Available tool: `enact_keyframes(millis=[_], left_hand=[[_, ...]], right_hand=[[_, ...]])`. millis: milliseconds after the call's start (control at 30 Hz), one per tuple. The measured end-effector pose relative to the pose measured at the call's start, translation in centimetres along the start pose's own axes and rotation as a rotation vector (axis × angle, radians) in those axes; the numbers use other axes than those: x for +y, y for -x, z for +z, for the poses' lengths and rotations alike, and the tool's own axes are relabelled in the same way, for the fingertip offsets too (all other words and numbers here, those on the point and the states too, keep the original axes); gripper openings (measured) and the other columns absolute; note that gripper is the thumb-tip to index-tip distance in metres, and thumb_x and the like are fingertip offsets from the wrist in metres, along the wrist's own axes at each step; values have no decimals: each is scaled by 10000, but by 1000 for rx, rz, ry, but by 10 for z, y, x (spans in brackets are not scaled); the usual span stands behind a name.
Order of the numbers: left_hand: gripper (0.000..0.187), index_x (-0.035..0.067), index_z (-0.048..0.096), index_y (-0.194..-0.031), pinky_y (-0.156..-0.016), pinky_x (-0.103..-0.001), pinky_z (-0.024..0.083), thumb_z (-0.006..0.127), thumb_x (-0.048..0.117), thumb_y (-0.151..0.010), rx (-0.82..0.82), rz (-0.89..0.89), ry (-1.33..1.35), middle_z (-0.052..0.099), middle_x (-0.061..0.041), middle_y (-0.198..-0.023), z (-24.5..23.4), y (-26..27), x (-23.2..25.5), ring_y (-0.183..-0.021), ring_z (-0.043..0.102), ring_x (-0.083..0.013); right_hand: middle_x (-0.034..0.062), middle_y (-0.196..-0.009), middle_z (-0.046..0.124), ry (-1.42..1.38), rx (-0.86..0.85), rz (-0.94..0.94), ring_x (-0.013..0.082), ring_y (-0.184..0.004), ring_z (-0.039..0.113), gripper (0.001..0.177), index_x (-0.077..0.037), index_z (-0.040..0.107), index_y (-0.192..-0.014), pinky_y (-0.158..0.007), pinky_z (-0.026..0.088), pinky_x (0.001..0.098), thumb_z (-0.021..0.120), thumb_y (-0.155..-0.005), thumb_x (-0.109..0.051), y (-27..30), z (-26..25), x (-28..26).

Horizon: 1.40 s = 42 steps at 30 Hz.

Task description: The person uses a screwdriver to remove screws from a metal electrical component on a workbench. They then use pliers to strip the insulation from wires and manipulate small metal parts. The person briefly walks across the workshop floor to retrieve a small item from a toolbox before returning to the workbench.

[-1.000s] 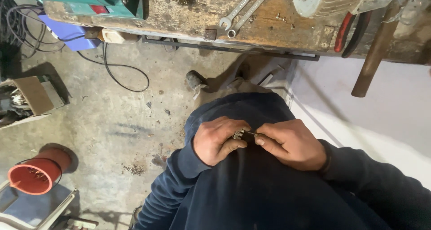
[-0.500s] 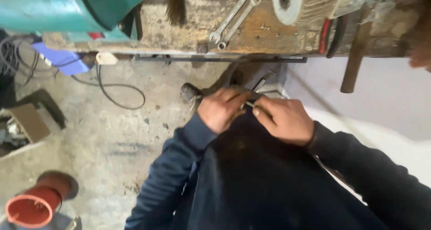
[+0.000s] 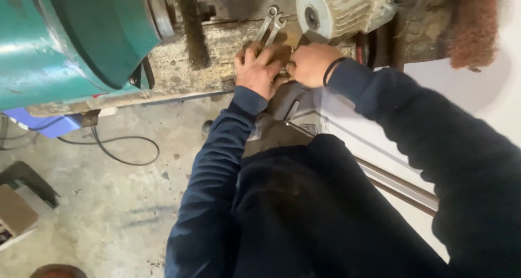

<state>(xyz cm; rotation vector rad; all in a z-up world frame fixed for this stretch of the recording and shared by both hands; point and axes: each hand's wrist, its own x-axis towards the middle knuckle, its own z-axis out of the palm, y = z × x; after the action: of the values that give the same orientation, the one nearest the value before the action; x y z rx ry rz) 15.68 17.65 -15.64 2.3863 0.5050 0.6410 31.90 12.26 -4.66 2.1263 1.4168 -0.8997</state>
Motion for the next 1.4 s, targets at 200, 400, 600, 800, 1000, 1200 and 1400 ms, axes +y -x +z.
enact_keyframes(millis=[200, 400, 600, 800, 1000, 1200, 1400], left_hand=[[519, 178, 777, -1176, -1195, -641, 187, 862, 358, -697, 46, -63, -38, 539, 16, -1464, 8, -1, -4, -1424, 359, -348], [468, 182, 773, -1133, -1241, -648, 143, 853, 373, -713, 40, -112, 19, 599, 46, -1397, 10, -1, -5, -1443, 365, -327], [440, 178, 761, -1117, -1175, -636, 269, 847, 394, -744, -25, -166, 80, 625, 81, -1366, 13, -2, -6, -1458, 350, -291], [518, 269, 748, -1212, -962, -510, 437, 847, 244, -704, -50, -203, 120, 618, 122, -1379, 27, 1, -9, -1502, 313, -233], [538, 260, 749, -1198, -1113, -584, 335, 882, 285, -678, -43, -158, 93, 620, 116, -1377, 16, -1, -7, -1494, 300, -250], [470, 208, 761, -1153, -1254, -633, 147, 874, 364, -724, -62, -117, 5, 641, 75, -1377, 19, -1, -11, -1497, 309, -257], [566, 182, 759, -1201, -1248, -634, 101, 855, 454, -714, -38, -92, 8, 650, 62, -1366, 11, -1, -12, -1484, 312, -266]], right_hand=[[206, -1068, 737, 115, -66, -29, 422, -991, 698, 422, -61, 769, -1015, -854, 558, 531, 530, -993, -409, -20, -4, -6], [217, -965, 740, 231, -35, -60, 429, -889, 711, 392, -56, 775, -958, -789, 572, 534, 575, -978, -394, -17, -3, -14], [181, -796, 736, 434, -7, -207, 391, -732, 729, 278, -106, 769, -914, -681, 591, 518, 626, -921, -345, -12, -4, -14], [120, -739, 740, 709, -51, -404, 315, -671, 744, 230, -125, 689, -1092, -608, 589, 459, 579, -939, -257, -17, -7, -5], [73, -749, 719, 942, 61, -837, 249, -699, 729, 184, -84, 649, -1006, -582, 573, 385, 557, -898, -202, -25, -16, 10], [13, -793, 667, 1139, 172, -1109, 211, -793, 682, 146, -111, 649, -899, -695, 543, 350, 563, -918, -227, -21, -33, -7], [60, -883, 685, 725, 285, -736, 259, -866, 696, 198, -104, 684, -918, -774, 561, 405, 639, -872, -292, 5, -17, -14]])
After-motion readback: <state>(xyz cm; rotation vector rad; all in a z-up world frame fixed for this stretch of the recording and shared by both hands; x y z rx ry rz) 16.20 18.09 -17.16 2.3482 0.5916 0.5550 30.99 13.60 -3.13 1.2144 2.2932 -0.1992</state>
